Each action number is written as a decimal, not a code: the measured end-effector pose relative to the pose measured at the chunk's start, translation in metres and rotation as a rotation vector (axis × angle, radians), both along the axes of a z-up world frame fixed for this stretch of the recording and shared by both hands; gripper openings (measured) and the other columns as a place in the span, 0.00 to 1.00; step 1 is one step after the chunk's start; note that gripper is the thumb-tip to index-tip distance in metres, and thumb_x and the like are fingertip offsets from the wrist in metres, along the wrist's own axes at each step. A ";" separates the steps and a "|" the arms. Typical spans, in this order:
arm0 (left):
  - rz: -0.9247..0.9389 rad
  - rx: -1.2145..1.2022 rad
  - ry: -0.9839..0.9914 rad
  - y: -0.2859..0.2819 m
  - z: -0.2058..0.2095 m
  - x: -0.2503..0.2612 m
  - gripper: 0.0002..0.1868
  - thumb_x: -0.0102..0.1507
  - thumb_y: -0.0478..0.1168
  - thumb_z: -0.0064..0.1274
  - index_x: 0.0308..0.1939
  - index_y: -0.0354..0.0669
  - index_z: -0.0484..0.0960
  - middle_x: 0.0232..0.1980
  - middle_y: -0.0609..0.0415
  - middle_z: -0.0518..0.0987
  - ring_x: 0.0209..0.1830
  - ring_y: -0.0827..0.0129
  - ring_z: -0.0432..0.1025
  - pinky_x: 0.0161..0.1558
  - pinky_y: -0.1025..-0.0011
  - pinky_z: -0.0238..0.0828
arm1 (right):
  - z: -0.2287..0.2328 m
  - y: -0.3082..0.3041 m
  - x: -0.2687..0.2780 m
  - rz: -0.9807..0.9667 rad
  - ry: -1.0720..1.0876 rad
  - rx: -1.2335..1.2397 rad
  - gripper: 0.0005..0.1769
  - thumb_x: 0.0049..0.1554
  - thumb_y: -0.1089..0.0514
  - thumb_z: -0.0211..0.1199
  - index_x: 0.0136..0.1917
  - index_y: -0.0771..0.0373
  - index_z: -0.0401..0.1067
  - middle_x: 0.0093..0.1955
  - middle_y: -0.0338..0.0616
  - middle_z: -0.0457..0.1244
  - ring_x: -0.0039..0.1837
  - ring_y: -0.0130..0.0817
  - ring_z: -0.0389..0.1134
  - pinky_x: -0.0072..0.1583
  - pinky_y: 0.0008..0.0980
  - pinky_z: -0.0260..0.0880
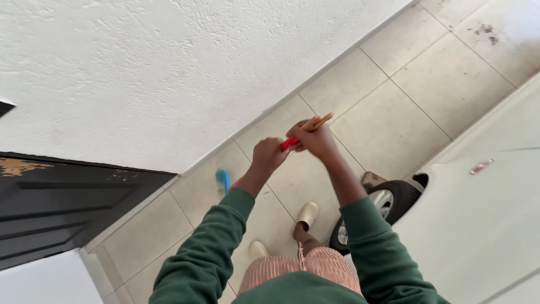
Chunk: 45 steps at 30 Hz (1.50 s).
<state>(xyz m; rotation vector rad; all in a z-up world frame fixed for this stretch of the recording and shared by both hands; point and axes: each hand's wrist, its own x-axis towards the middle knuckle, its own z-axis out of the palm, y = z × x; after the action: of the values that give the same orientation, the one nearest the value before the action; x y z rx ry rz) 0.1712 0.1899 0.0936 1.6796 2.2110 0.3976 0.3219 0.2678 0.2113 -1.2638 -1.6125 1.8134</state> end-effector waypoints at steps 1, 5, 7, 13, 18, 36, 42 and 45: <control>0.008 -0.003 0.008 -0.007 -0.011 -0.008 0.15 0.59 0.52 0.60 0.28 0.45 0.85 0.30 0.47 0.82 0.33 0.50 0.78 0.35 0.54 0.74 | -0.013 -0.003 -0.009 0.008 0.008 -0.003 0.11 0.56 0.58 0.63 0.43 0.70 0.79 0.37 0.47 0.71 0.37 0.30 0.75 0.39 0.25 0.77; 0.133 -0.059 -0.055 -0.043 -0.032 -0.025 0.16 0.59 0.53 0.60 0.29 0.45 0.84 0.30 0.47 0.82 0.33 0.49 0.78 0.35 0.55 0.74 | -0.054 -0.024 -0.037 0.049 0.031 -0.054 0.10 0.54 0.59 0.65 0.44 0.69 0.79 0.37 0.46 0.71 0.36 0.30 0.74 0.38 0.26 0.77; 0.179 -0.072 -0.104 -0.058 -0.040 -0.030 0.18 0.61 0.55 0.60 0.30 0.44 0.84 0.31 0.47 0.82 0.34 0.49 0.78 0.36 0.55 0.74 | -0.067 -0.034 -0.048 0.096 0.013 -0.060 0.10 0.54 0.58 0.65 0.44 0.68 0.79 0.37 0.45 0.71 0.37 0.28 0.74 0.39 0.25 0.77; 0.328 -0.103 -0.207 -0.067 -0.071 -0.026 0.11 0.60 0.48 0.55 0.33 0.47 0.86 0.34 0.48 0.83 0.37 0.50 0.78 0.39 0.57 0.74 | -0.087 -0.035 -0.047 0.330 0.026 0.036 0.09 0.54 0.60 0.65 0.42 0.69 0.79 0.36 0.45 0.71 0.37 0.27 0.74 0.40 0.24 0.78; 0.274 -0.063 -0.210 -0.035 -0.077 0.000 0.15 0.62 0.50 0.55 0.32 0.44 0.86 0.36 0.45 0.83 0.39 0.47 0.77 0.41 0.56 0.74 | -0.089 -0.001 -0.027 0.337 0.015 0.043 0.10 0.54 0.58 0.66 0.43 0.69 0.79 0.36 0.48 0.71 0.37 0.28 0.72 0.39 0.27 0.75; 0.166 -0.075 -0.406 0.110 0.027 0.067 0.21 0.66 0.52 0.50 0.31 0.40 0.84 0.32 0.45 0.83 0.34 0.53 0.79 0.37 0.57 0.74 | 0.010 0.096 0.034 0.092 -0.169 0.246 0.10 0.52 0.57 0.68 0.40 0.68 0.78 0.33 0.44 0.69 0.35 0.26 0.72 0.37 0.24 0.74; 0.101 0.143 -0.252 0.127 0.054 0.052 0.14 0.63 0.48 0.51 0.34 0.44 0.87 0.32 0.45 0.84 0.35 0.50 0.80 0.37 0.57 0.76 | 0.054 0.110 0.025 0.090 -0.117 0.375 0.10 0.50 0.58 0.69 0.39 0.69 0.77 0.32 0.44 0.69 0.34 0.26 0.72 0.37 0.25 0.75; 0.133 0.121 -0.230 0.120 0.056 0.031 0.14 0.63 0.48 0.51 0.36 0.44 0.86 0.33 0.46 0.84 0.35 0.51 0.80 0.37 0.56 0.77 | 0.060 0.107 0.008 0.130 -0.065 0.364 0.10 0.51 0.58 0.68 0.40 0.68 0.77 0.32 0.44 0.69 0.34 0.27 0.72 0.37 0.25 0.75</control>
<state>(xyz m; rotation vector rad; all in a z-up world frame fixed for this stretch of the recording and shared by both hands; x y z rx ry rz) 0.2024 0.3104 0.1498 1.4637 2.1699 0.7339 0.3296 0.3752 0.2714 -1.0819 -1.9910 1.4694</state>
